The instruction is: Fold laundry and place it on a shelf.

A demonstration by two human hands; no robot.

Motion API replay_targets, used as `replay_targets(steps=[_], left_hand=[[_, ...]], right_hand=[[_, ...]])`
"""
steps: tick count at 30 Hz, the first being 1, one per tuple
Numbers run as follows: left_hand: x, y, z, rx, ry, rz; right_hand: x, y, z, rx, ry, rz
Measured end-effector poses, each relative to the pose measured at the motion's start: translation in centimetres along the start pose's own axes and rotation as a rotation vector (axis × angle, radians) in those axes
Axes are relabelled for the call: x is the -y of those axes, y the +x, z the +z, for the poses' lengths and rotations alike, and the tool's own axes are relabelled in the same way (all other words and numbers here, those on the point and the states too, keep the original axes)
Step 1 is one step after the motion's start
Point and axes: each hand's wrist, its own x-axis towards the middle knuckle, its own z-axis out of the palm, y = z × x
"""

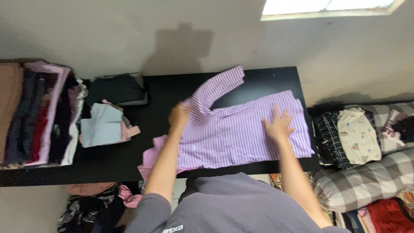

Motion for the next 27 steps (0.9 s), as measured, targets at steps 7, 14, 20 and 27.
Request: replay_targets(steps=[7,14,20,27], left_hand=[[0.2,0.7,-3.4,-0.361,-0.111,0.022],[2.2,3.3,-2.1,-0.557,-0.07,-0.035],[1.5,4.3,-4.6,-0.203,-0.417,-0.168],[4.8,6.5,-5.0,-0.245,-0.958,0.022]], right_hand=[[1.7,-3.6,-1.3,-0.101,-0.081,-0.006],[0.4,-0.9,-2.9,-0.098,-0.054,0.01],[-5.2,9.2,-2.6,-0.413,0.268,-0.059],[-2.2,12.1,-5.6,-0.125,0.209,-0.015]])
